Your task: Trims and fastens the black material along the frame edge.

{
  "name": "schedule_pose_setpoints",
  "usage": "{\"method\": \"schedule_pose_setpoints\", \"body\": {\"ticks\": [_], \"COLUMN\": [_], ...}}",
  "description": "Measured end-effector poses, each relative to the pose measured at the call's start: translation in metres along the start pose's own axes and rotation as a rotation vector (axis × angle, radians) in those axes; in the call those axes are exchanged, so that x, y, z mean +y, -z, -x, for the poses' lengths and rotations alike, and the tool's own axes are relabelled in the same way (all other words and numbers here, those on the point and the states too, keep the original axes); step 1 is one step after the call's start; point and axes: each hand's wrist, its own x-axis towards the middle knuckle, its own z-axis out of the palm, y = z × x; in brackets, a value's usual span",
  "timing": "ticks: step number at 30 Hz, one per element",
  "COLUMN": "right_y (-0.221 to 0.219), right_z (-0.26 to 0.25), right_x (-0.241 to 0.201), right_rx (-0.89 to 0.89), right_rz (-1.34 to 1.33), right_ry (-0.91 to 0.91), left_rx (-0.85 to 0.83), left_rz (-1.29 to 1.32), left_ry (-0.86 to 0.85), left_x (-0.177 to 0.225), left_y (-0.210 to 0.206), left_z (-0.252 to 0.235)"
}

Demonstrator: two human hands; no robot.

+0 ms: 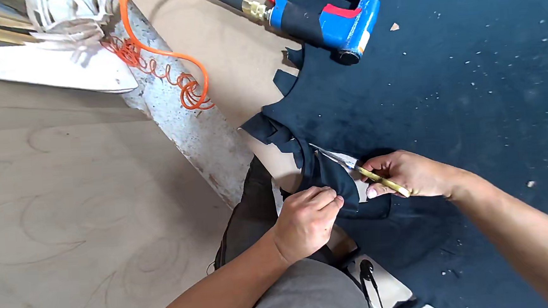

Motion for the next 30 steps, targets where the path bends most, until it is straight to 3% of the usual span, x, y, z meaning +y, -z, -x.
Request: {"method": "schedule_pose_setpoints", "body": {"ticks": [4,8,11,14,16,18,21,24,27,30], "right_y": [-0.028,-0.048,-0.057,-0.061,-0.067,-0.075,-0.081,-0.084,-0.089,-0.093], "right_z": [0.003,0.007,0.013,0.029,0.038,0.039,0.027,0.016,0.009,0.005], "right_x": [0.007,0.003,0.001,0.007,0.009,0.009,0.004,0.002,0.001,0.002], "right_rx": [0.103,0.118,0.134,0.142,0.150,0.141,0.147,0.182,0.233,0.255], "right_rz": [-0.073,-0.225,-0.228,-0.267,-0.322,-0.349,-0.346,-0.357,-0.368,-0.399], "right_ry": [0.054,-0.051,-0.092,-0.145,-0.161,-0.158,-0.161,-0.143,-0.102,-0.050], "left_rx": [-0.027,-0.064,0.061,0.309,0.391,0.270,0.029,-0.167,-0.220,-0.183], "left_rz": [0.120,0.207,0.131,0.060,-0.013,-0.149,-0.182,-0.127,-0.002,0.196], "left_ry": [-0.005,0.066,0.331,0.677,0.801,0.738,0.576,0.783,1.024,1.140], "left_x": [0.006,0.005,-0.011,-0.058,-0.089,-0.096,-0.070,-0.049,-0.043,-0.053], "left_y": [0.013,0.029,0.055,0.092,0.112,0.116,0.081,0.038,0.021,0.017], "left_z": [0.009,0.025,0.023,0.011,-0.001,-0.017,-0.041,-0.059,-0.074,-0.071]}}
